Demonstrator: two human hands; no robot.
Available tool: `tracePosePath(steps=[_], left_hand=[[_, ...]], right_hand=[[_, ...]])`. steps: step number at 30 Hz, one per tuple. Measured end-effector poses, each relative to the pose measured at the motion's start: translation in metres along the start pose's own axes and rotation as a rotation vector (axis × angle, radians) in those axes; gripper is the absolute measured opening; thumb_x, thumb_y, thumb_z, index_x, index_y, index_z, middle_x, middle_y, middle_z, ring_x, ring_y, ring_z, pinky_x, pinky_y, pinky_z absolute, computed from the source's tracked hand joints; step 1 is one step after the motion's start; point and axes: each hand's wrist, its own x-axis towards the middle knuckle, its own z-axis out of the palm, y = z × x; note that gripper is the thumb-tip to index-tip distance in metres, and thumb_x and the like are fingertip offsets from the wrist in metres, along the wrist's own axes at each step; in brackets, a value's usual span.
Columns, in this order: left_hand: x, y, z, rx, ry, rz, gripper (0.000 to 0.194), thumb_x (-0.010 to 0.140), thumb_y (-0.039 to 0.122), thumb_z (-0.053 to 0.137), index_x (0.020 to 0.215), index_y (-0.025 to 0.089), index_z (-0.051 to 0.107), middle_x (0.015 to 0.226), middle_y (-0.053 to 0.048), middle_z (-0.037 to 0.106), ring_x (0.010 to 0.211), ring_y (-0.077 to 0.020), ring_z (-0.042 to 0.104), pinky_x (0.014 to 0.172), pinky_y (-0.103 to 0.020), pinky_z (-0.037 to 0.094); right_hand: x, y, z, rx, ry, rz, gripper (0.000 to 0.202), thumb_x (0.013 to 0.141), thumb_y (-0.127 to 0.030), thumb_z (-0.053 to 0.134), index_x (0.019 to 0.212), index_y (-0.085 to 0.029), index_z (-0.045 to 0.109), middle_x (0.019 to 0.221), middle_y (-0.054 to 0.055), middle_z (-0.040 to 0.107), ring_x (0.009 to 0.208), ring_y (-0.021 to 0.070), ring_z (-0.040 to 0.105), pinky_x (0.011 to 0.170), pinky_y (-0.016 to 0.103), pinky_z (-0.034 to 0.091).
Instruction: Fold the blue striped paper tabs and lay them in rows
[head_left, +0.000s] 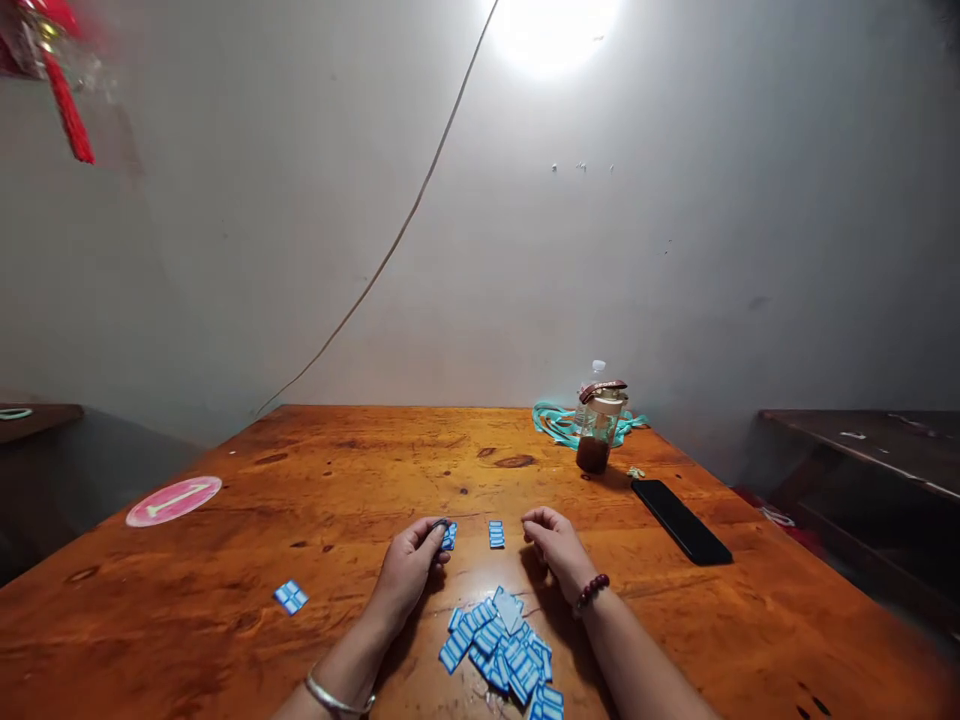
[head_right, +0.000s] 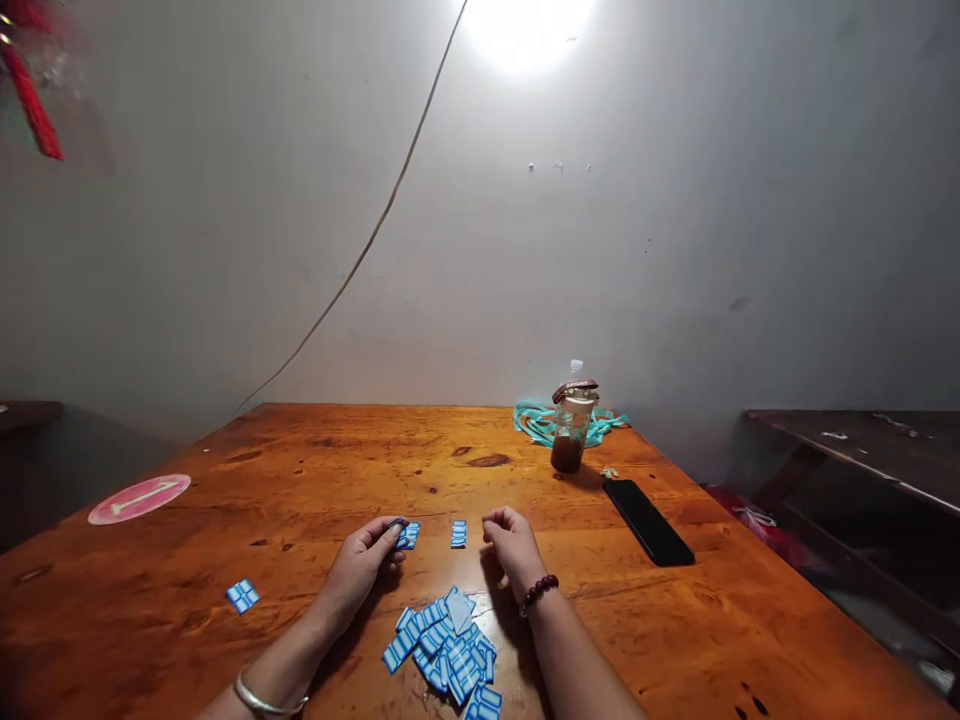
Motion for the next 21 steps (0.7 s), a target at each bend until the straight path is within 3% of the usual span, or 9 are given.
tracePosePath(steps=[4, 7, 10, 16, 21], left_hand=[[-0.006, 0.0, 0.002, 0.019, -0.067, -0.001, 0.033, 0.067, 0.044, 0.057, 0.083, 0.014, 0.059, 0.053, 0.003, 0.052, 0.041, -0.006, 0.046, 0.039, -0.015, 0.036], [-0.008, 0.003, 0.004, 0.016, -0.07, -0.003, 0.033, 0.064, 0.043, 0.06, 0.079, 0.014, 0.059, 0.052, 0.004, 0.051, 0.041, -0.0063, 0.046, 0.039, -0.016, 0.036], [-0.012, 0.006, 0.006, 0.024, -0.054, -0.005, 0.033, 0.062, 0.043, 0.061, 0.075, 0.013, 0.06, 0.05, 0.004, 0.05, 0.039, -0.0062, 0.044, 0.037, -0.016, 0.034], [-0.017, 0.006, 0.007, 0.044, -0.044, 0.037, 0.03, 0.061, 0.04, 0.062, 0.075, 0.013, 0.061, 0.051, 0.004, 0.05, 0.038, -0.0058, 0.044, 0.037, -0.017, 0.033], [-0.015, 0.003, 0.004, 0.068, -0.072, 0.061, 0.031, 0.061, 0.039, 0.062, 0.079, 0.014, 0.061, 0.054, 0.004, 0.05, 0.038, -0.0055, 0.043, 0.037, -0.017, 0.033]], right_hand=[[-0.015, 0.01, -0.001, -0.122, -0.238, 0.087, 0.017, 0.055, -0.022, 0.062, 0.07, -0.015, 0.057, 0.054, -0.004, 0.051, 0.045, 0.0074, 0.045, 0.043, 0.018, 0.03], [-0.025, 0.006, -0.002, -0.394, -0.346, -0.056, 0.028, 0.048, -0.016, 0.068, 0.075, -0.018, 0.063, 0.069, -0.002, 0.053, 0.06, 0.0093, 0.048, 0.054, 0.02, 0.034], [-0.03, 0.003, -0.001, -0.686, -0.383, -0.211, 0.031, 0.049, -0.018, 0.069, 0.079, -0.022, 0.065, 0.079, -0.002, 0.052, 0.072, 0.0117, 0.046, 0.063, 0.021, 0.033], [-0.021, 0.015, 0.003, -0.557, -0.337, -0.137, 0.005, 0.061, -0.018, 0.059, 0.065, -0.015, 0.06, 0.063, -0.002, 0.056, 0.059, 0.0092, 0.049, 0.053, 0.018, 0.033], [-0.012, 0.023, 0.006, -0.405, -0.275, -0.137, 0.009, 0.067, -0.019, 0.051, 0.063, -0.014, 0.056, 0.054, -0.003, 0.053, 0.049, 0.0068, 0.045, 0.047, 0.016, 0.033]])
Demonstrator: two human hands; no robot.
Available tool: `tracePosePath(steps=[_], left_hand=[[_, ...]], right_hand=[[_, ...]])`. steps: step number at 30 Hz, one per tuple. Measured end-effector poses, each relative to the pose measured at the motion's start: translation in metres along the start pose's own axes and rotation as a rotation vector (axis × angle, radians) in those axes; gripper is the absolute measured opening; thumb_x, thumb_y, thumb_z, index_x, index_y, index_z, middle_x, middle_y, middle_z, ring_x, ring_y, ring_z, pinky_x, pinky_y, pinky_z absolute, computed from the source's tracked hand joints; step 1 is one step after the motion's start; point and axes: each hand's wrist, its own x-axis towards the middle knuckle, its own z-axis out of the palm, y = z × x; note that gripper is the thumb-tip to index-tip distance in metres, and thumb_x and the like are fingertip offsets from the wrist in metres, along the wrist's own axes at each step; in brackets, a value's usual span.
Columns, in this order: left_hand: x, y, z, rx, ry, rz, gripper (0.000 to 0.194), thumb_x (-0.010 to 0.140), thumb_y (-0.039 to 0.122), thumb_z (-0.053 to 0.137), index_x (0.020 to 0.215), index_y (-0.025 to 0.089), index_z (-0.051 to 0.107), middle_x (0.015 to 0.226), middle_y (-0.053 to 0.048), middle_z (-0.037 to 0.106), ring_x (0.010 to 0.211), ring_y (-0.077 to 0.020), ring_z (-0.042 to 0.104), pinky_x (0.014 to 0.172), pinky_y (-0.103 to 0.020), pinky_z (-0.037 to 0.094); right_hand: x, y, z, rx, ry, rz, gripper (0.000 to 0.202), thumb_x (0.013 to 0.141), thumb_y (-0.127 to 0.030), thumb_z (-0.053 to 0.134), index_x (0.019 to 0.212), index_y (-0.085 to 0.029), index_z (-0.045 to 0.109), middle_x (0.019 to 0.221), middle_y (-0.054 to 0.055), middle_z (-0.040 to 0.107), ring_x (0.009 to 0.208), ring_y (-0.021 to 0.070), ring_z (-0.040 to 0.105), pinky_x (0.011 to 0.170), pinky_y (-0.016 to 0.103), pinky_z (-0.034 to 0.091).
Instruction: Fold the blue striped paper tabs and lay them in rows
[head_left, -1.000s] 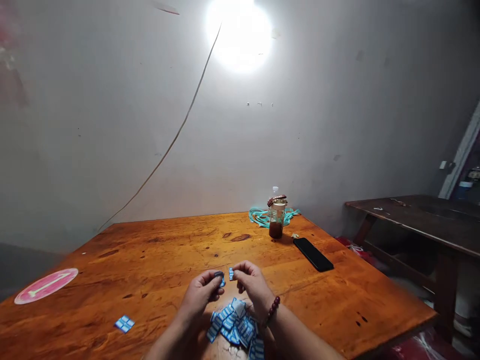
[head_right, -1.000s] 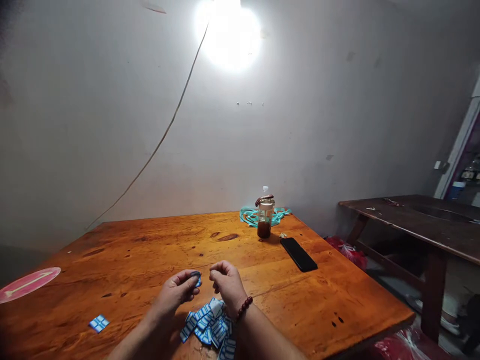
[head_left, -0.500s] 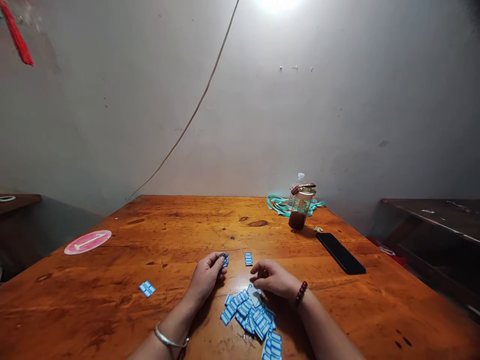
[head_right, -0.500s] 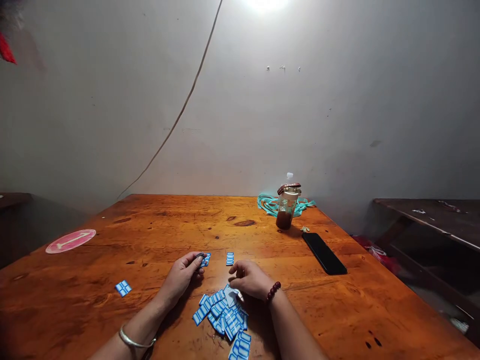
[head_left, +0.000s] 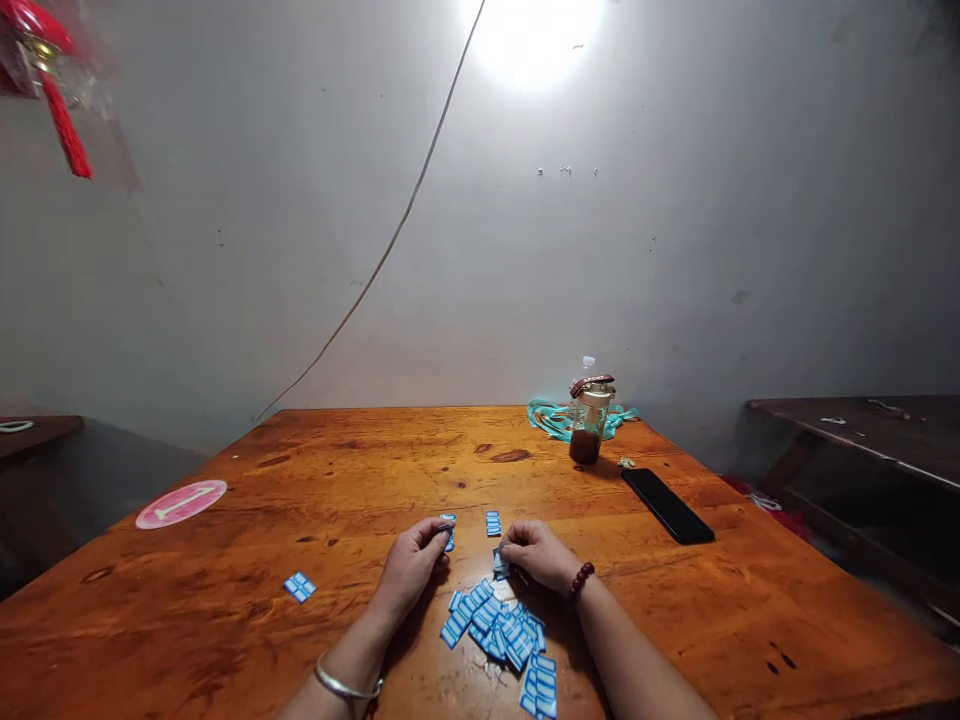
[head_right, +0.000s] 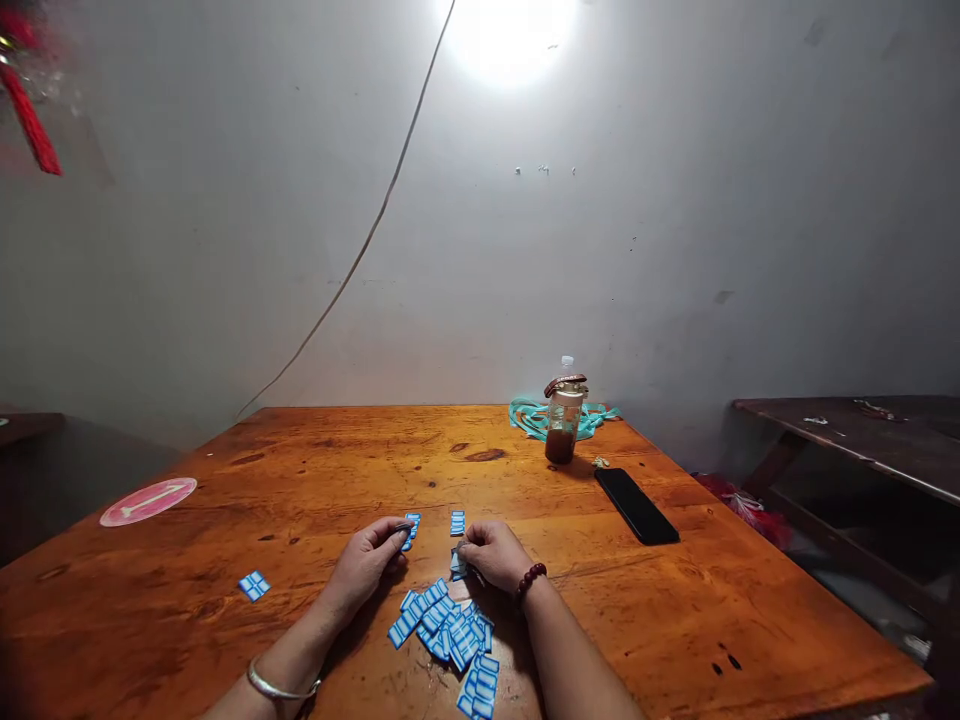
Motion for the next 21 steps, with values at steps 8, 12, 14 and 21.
tracePosePath(steps=[8, 12, 14, 21], left_hand=[[-0.001, -0.004, 0.0, 0.018, -0.097, 0.018, 0.027, 0.068, 0.036, 0.057, 0.084, 0.014, 0.06, 0.051, 0.006, 0.046, 0.038, -0.0043, 0.039, 0.037, -0.016, 0.03], [-0.006, -0.004, 0.008, -0.014, -0.118, 0.02, 0.026, 0.066, 0.034, 0.06, 0.079, 0.012, 0.062, 0.056, 0.002, 0.053, 0.044, -0.0064, 0.045, 0.042, -0.017, 0.035], [-0.009, -0.003, 0.013, -0.041, -0.119, -0.001, 0.025, 0.065, 0.035, 0.061, 0.074, 0.012, 0.062, 0.056, 0.001, 0.054, 0.045, -0.0074, 0.046, 0.044, -0.019, 0.039], [-0.015, 0.005, 0.023, -0.142, -0.159, -0.138, 0.027, 0.059, 0.036, 0.066, 0.067, 0.012, 0.059, 0.053, 0.002, 0.053, 0.043, -0.0072, 0.046, 0.043, -0.02, 0.04]], right_hand=[[0.001, -0.002, 0.003, 0.206, 0.133, 0.001, 0.008, 0.067, -0.023, 0.05, 0.065, -0.015, 0.05, 0.053, -0.005, 0.05, 0.045, 0.0067, 0.044, 0.043, 0.016, 0.033], [-0.003, -0.015, 0.009, 0.265, 0.137, -0.046, 0.011, 0.068, -0.026, 0.051, 0.067, -0.015, 0.051, 0.058, -0.003, 0.052, 0.051, 0.0071, 0.046, 0.048, 0.016, 0.035], [-0.007, -0.024, 0.014, 0.29, 0.121, -0.074, 0.012, 0.069, -0.027, 0.052, 0.068, -0.015, 0.052, 0.06, -0.003, 0.052, 0.053, 0.0072, 0.045, 0.049, 0.017, 0.035], [-0.014, -0.037, 0.026, 0.255, 0.091, -0.201, 0.008, 0.07, -0.021, 0.05, 0.069, -0.016, 0.056, 0.059, -0.003, 0.049, 0.055, 0.0085, 0.043, 0.051, 0.018, 0.034]])
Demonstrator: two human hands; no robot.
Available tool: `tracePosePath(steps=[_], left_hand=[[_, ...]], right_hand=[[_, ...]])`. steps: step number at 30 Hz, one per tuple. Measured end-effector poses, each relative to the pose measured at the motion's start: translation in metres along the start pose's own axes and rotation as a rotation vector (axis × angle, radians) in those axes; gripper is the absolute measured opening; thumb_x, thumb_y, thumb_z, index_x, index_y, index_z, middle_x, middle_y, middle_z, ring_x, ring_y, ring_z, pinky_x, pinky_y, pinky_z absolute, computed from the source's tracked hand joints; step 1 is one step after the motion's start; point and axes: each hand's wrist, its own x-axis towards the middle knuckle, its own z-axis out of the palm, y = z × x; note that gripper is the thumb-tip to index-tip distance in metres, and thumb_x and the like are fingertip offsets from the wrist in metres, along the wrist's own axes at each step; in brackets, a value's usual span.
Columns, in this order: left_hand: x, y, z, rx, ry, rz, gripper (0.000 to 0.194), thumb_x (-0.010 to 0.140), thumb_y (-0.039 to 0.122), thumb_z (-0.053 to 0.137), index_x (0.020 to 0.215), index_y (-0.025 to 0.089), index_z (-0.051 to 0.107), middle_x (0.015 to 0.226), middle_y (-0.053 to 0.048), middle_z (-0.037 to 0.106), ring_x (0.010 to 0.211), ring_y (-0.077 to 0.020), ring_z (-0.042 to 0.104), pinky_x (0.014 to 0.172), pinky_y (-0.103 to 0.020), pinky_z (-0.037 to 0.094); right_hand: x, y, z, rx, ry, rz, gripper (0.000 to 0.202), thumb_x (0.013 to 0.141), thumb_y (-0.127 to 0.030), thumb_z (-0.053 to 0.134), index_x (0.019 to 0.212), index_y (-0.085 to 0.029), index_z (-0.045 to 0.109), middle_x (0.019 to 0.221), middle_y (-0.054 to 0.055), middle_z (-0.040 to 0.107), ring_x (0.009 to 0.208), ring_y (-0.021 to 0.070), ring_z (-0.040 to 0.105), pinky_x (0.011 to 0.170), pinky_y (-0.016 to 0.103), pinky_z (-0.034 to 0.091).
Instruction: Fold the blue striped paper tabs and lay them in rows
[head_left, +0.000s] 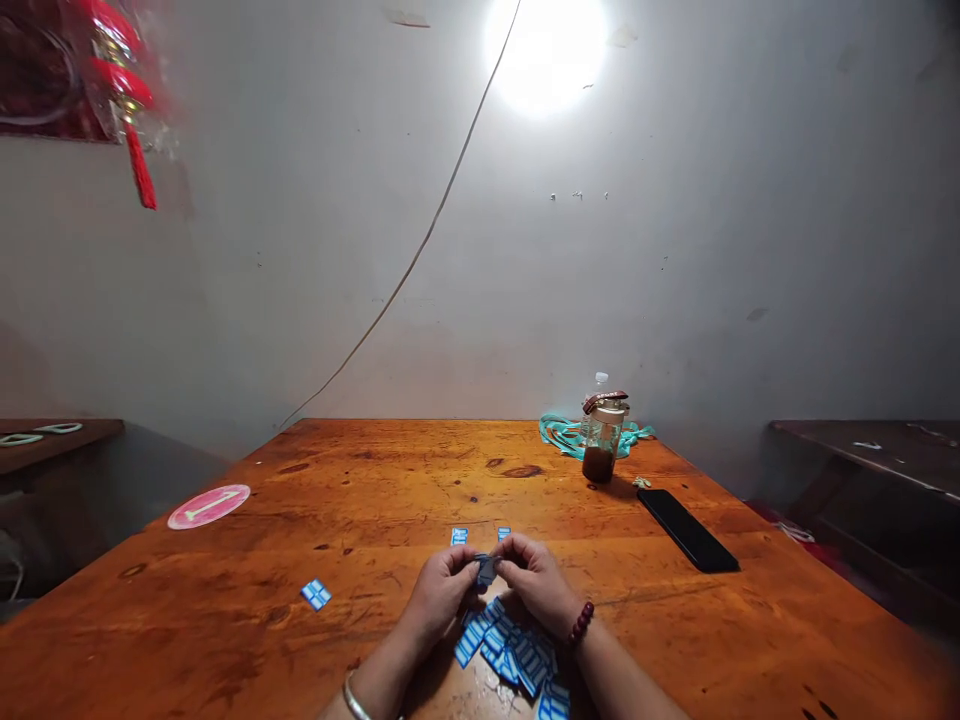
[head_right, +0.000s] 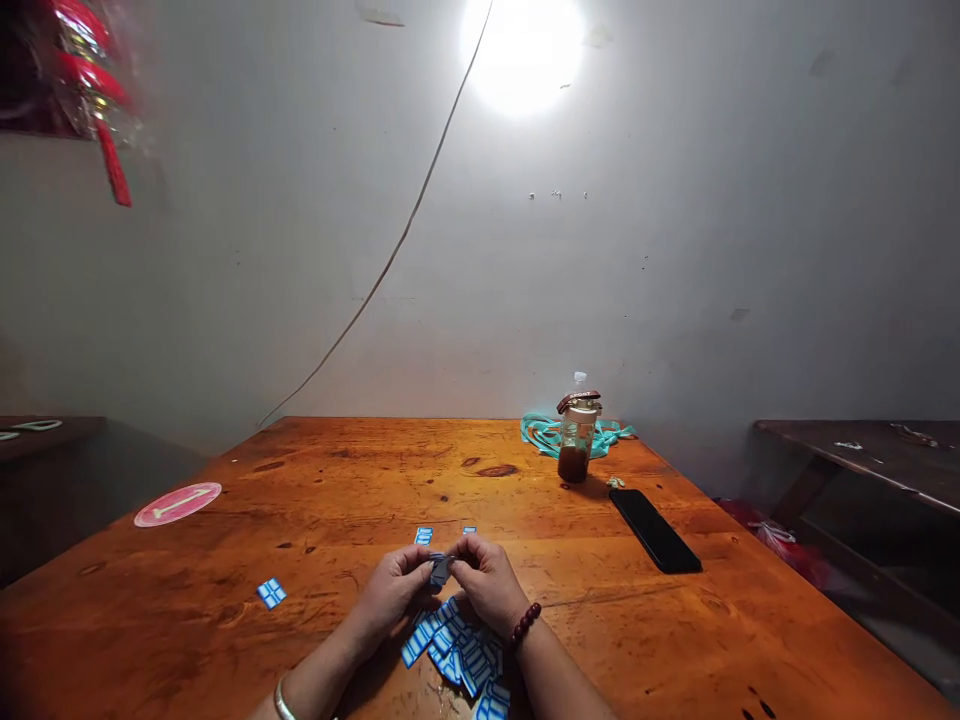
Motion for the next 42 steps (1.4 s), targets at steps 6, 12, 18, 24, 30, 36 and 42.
tracePosePath(steps=[6, 12, 18, 24, 30, 36, 42], left_hand=[[0.003, -0.006, -0.003, -0.028, -0.093, 0.006, 0.031, 0.062, 0.04, 0.065, 0.071, 0.01, 0.061, 0.056, 0.0, 0.054, 0.047, -0.007, 0.047, 0.043, -0.017, 0.034], [0.003, -0.004, -0.002, 0.002, -0.066, 0.017, 0.031, 0.059, 0.04, 0.067, 0.069, 0.011, 0.06, 0.053, 0.001, 0.054, 0.045, -0.0069, 0.046, 0.044, -0.019, 0.036], [-0.001, 0.003, 0.0, 0.046, 0.02, -0.011, 0.03, 0.06, 0.041, 0.064, 0.064, 0.013, 0.057, 0.049, 0.003, 0.051, 0.039, -0.0071, 0.045, 0.038, -0.018, 0.032], [-0.001, 0.002, 0.001, 0.061, 0.018, 0.006, 0.028, 0.061, 0.04, 0.063, 0.061, 0.014, 0.054, 0.047, 0.004, 0.05, 0.038, -0.0068, 0.043, 0.038, -0.018, 0.031], [0.005, -0.008, -0.004, 0.1, -0.031, 0.035, 0.027, 0.062, 0.039, 0.063, 0.063, 0.013, 0.056, 0.049, 0.005, 0.05, 0.04, -0.006, 0.041, 0.042, -0.018, 0.03], [0.006, -0.012, -0.004, 0.137, -0.016, 0.031, 0.029, 0.062, 0.041, 0.064, 0.065, 0.013, 0.058, 0.052, 0.004, 0.052, 0.042, -0.0066, 0.043, 0.044, -0.018, 0.031], [0.003, -0.007, -0.003, 0.139, -0.035, 0.039, 0.029, 0.063, 0.042, 0.063, 0.066, 0.013, 0.059, 0.051, 0.003, 0.053, 0.041, -0.0066, 0.042, 0.043, -0.018, 0.03]], right_hand=[[0.002, 0.006, -0.001, -0.127, 0.076, -0.053, 0.01, 0.071, -0.019, 0.048, 0.068, -0.015, 0.057, 0.061, -0.002, 0.052, 0.059, 0.0106, 0.046, 0.054, 0.019, 0.036], [0.003, 0.01, 0.0, -0.125, 0.051, -0.044, 0.008, 0.071, -0.019, 0.049, 0.074, -0.015, 0.056, 0.061, -0.003, 0.051, 0.057, 0.0092, 0.045, 0.053, 0.018, 0.035], [0.002, 0.011, -0.001, -0.093, 0.036, -0.054, 0.003, 0.071, -0.018, 0.05, 0.074, -0.016, 0.05, 0.061, -0.004, 0.046, 0.055, 0.008, 0.042, 0.051, 0.018, 0.034], [0.0, 0.002, 0.0, -0.079, -0.029, -0.052, 0.009, 0.072, -0.023, 0.051, 0.066, -0.016, 0.053, 0.06, -0.003, 0.048, 0.057, 0.009, 0.044, 0.054, 0.019, 0.036], [-0.001, 0.003, 0.002, -0.055, -0.044, -0.053, 0.01, 0.072, -0.025, 0.052, 0.068, -0.016, 0.054, 0.059, -0.003, 0.048, 0.057, 0.009, 0.044, 0.054, 0.019, 0.035], [-0.001, 0.007, -0.002, -0.054, -0.054, -0.023, 0.007, 0.072, -0.023, 0.05, 0.07, -0.017, 0.053, 0.059, -0.004, 0.046, 0.055, 0.0083, 0.042, 0.051, 0.018, 0.034], [0.0, 0.012, -0.002, -0.062, -0.059, -0.014, 0.008, 0.072, -0.022, 0.05, 0.077, -0.017, 0.053, 0.057, -0.005, 0.043, 0.052, 0.0072, 0.04, 0.049, 0.017, 0.033]])
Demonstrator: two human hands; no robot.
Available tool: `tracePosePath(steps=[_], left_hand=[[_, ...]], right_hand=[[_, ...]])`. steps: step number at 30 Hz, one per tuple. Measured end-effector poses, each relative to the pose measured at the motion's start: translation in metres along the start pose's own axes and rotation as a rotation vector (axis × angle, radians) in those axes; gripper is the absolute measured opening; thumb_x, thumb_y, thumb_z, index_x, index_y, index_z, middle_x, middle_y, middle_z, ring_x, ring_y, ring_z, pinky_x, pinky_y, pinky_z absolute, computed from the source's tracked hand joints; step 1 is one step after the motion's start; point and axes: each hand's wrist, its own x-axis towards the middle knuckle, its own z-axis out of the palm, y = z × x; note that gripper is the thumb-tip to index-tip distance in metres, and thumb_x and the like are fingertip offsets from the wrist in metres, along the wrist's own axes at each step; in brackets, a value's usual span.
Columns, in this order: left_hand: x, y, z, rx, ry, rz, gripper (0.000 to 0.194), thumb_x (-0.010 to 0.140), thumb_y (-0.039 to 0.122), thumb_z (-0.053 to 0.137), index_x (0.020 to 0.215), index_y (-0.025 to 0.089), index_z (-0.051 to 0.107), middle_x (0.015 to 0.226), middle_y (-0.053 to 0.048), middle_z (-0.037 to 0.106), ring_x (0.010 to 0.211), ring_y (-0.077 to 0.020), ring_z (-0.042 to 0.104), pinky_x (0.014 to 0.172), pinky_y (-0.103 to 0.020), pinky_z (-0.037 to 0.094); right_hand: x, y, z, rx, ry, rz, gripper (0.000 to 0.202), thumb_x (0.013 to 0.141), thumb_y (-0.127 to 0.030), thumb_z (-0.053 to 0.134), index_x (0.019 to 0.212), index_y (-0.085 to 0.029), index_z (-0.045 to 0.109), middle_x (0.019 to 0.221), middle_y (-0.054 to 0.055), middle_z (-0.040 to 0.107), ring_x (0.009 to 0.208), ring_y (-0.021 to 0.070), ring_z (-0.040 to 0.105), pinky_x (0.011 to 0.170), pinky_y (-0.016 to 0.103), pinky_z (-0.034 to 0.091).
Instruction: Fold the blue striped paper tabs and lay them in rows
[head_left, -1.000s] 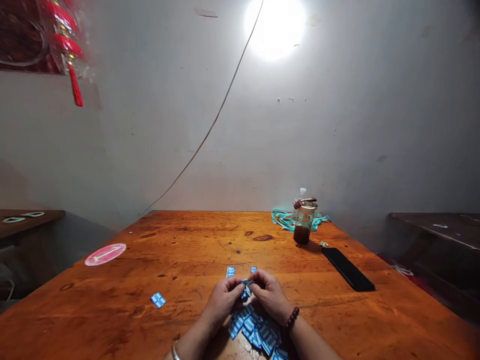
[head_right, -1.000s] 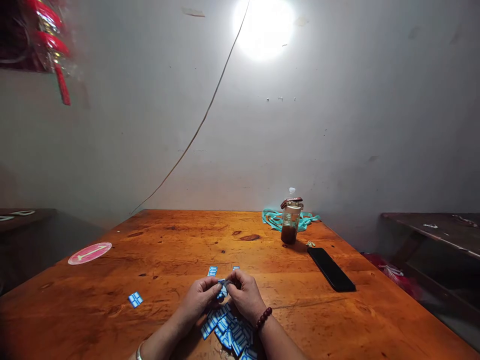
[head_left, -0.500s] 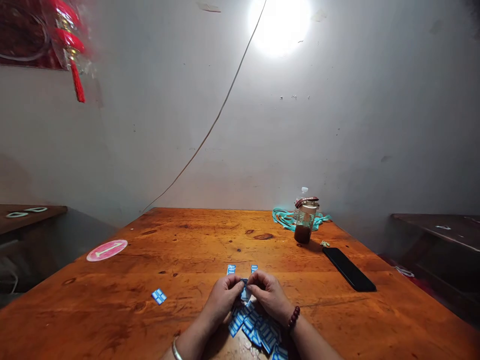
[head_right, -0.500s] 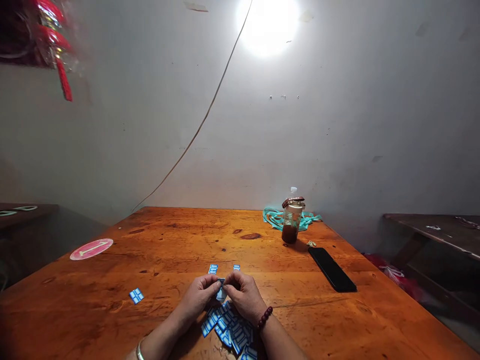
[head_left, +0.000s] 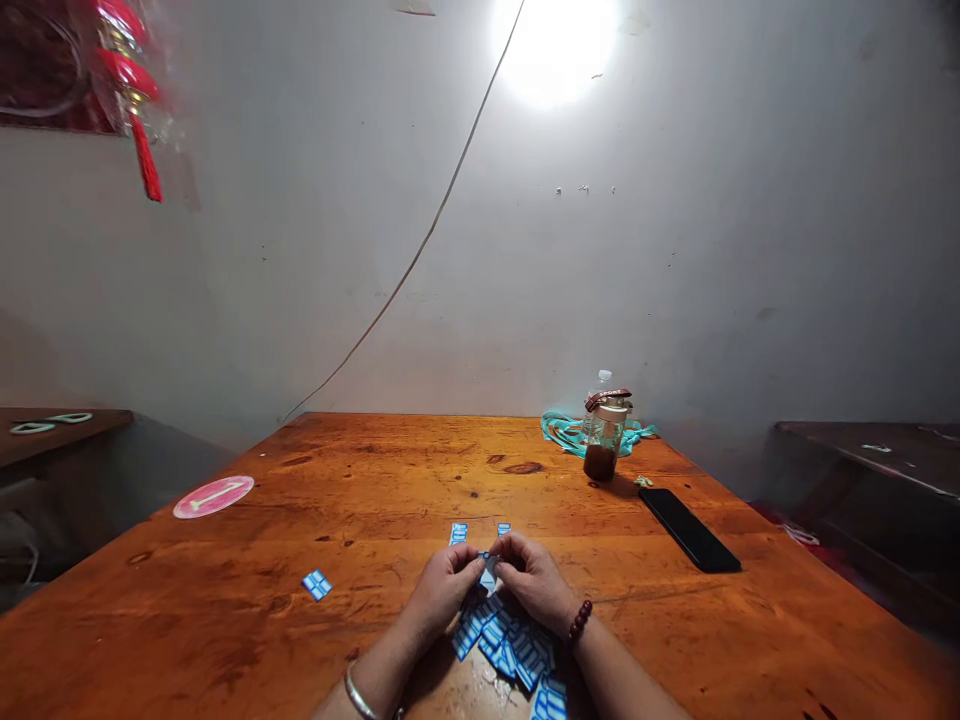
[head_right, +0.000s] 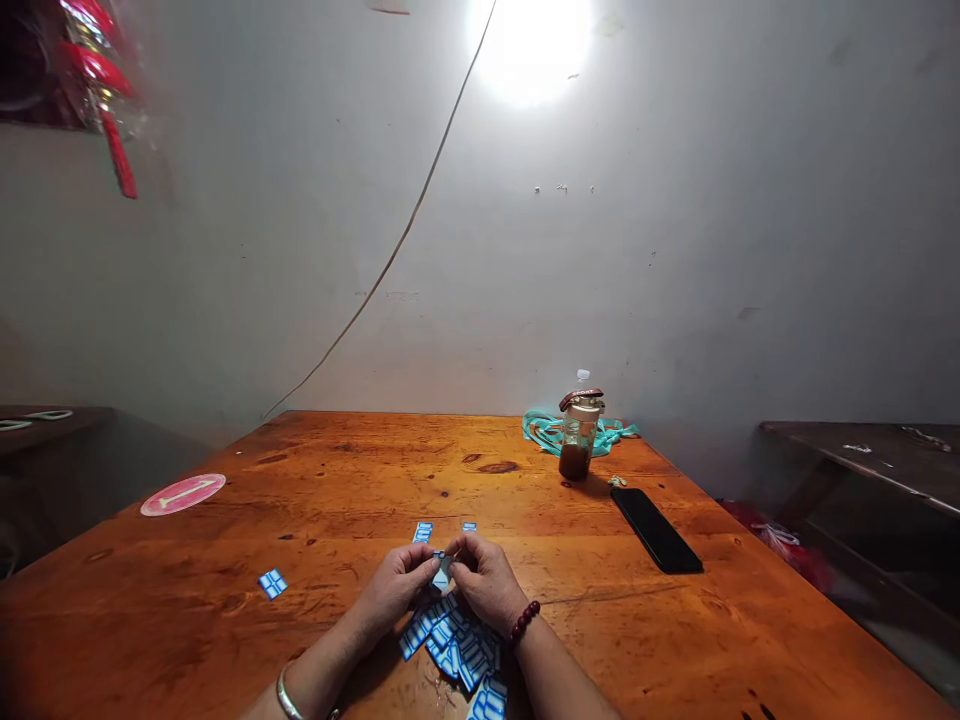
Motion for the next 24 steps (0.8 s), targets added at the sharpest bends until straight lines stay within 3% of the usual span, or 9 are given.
tracePosePath(steps=[8, 14, 24], left_hand=[[-0.0011, 0.0015, 0.0005, 0.002, -0.02, 0.015, 0.027, 0.064, 0.039, 0.062, 0.068, 0.012, 0.06, 0.055, 0.002, 0.055, 0.045, -0.0081, 0.045, 0.045, -0.02, 0.032], [-0.0009, -0.0032, -0.0014, 0.041, -0.005, 0.035, 0.026, 0.065, 0.037, 0.061, 0.068, 0.011, 0.06, 0.056, 0.001, 0.055, 0.048, -0.0093, 0.046, 0.047, -0.02, 0.034], [0.0001, -0.0037, -0.0023, 0.099, -0.015, 0.073, 0.027, 0.066, 0.038, 0.06, 0.068, 0.011, 0.06, 0.058, 0.001, 0.055, 0.052, -0.0097, 0.046, 0.05, -0.02, 0.033]], right_hand=[[0.0006, 0.0065, 0.0009, 0.001, 0.012, -0.014, 0.013, 0.073, -0.024, 0.052, 0.085, -0.017, 0.051, 0.055, -0.007, 0.04, 0.05, 0.0063, 0.039, 0.046, 0.016, 0.032], [-0.0021, -0.0008, 0.0016, 0.067, -0.021, 0.072, 0.016, 0.073, -0.029, 0.053, 0.082, -0.017, 0.049, 0.053, -0.007, 0.043, 0.045, 0.0062, 0.041, 0.042, 0.016, 0.03], [-0.0008, 0.0043, 0.0026, 0.035, -0.023, 0.051, 0.01, 0.073, -0.023, 0.051, 0.08, -0.016, 0.05, 0.054, -0.006, 0.045, 0.045, 0.0052, 0.041, 0.041, 0.015, 0.028]])
